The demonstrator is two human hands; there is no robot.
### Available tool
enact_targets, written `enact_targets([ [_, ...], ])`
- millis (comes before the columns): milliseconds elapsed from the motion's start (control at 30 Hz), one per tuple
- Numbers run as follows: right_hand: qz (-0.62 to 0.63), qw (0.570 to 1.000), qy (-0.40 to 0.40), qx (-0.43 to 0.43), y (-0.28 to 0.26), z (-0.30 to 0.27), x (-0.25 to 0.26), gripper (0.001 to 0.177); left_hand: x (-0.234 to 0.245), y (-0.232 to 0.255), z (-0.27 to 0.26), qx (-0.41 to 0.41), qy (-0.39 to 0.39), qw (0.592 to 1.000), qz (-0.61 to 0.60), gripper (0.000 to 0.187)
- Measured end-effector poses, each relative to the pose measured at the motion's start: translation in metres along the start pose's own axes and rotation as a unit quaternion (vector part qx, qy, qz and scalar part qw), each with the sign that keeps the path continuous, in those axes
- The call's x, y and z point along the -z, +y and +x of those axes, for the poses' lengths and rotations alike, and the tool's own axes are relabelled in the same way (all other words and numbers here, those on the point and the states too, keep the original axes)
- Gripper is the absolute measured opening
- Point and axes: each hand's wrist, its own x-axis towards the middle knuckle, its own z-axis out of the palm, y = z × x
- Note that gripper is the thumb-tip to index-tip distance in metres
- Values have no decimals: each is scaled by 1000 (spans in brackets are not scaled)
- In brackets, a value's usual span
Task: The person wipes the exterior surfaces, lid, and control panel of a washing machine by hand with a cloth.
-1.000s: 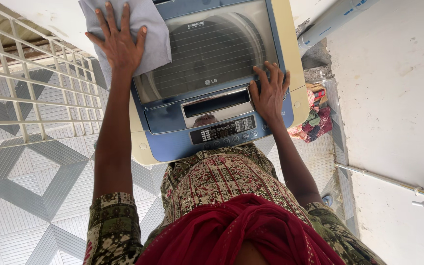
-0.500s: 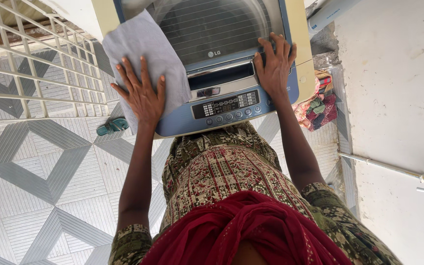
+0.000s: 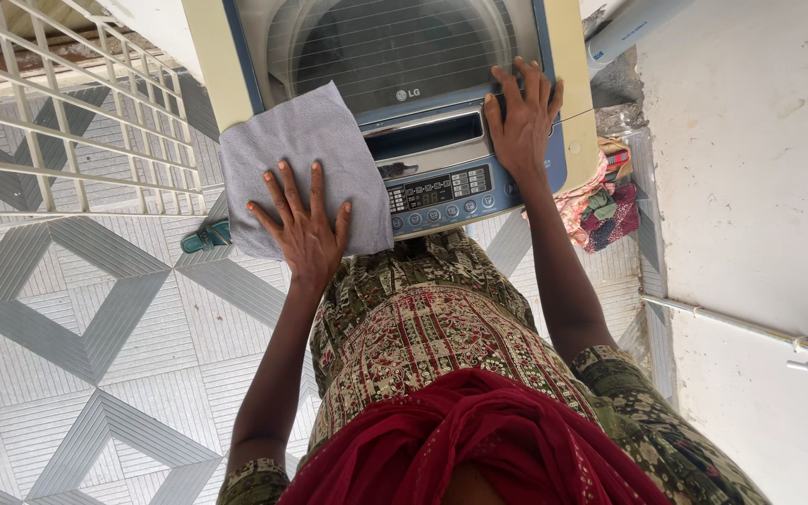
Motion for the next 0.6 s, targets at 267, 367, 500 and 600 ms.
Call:
enact_targets([
  [267,20,1000,8,-7,0,3,4,35,7,-5,62,44,-18,999,-21,76],
  [367,26,1000,4,-9,-2,4,7,35,5,-12,90,56,-10,998,-19,76],
  [500,36,999,-5,-15,-4,5,10,36,0,-23,127,71,-24,997,0,78],
  [600,35,999,-2,-14,-4,5,10,36,0,-32,156,88,-37,995,9,86],
])
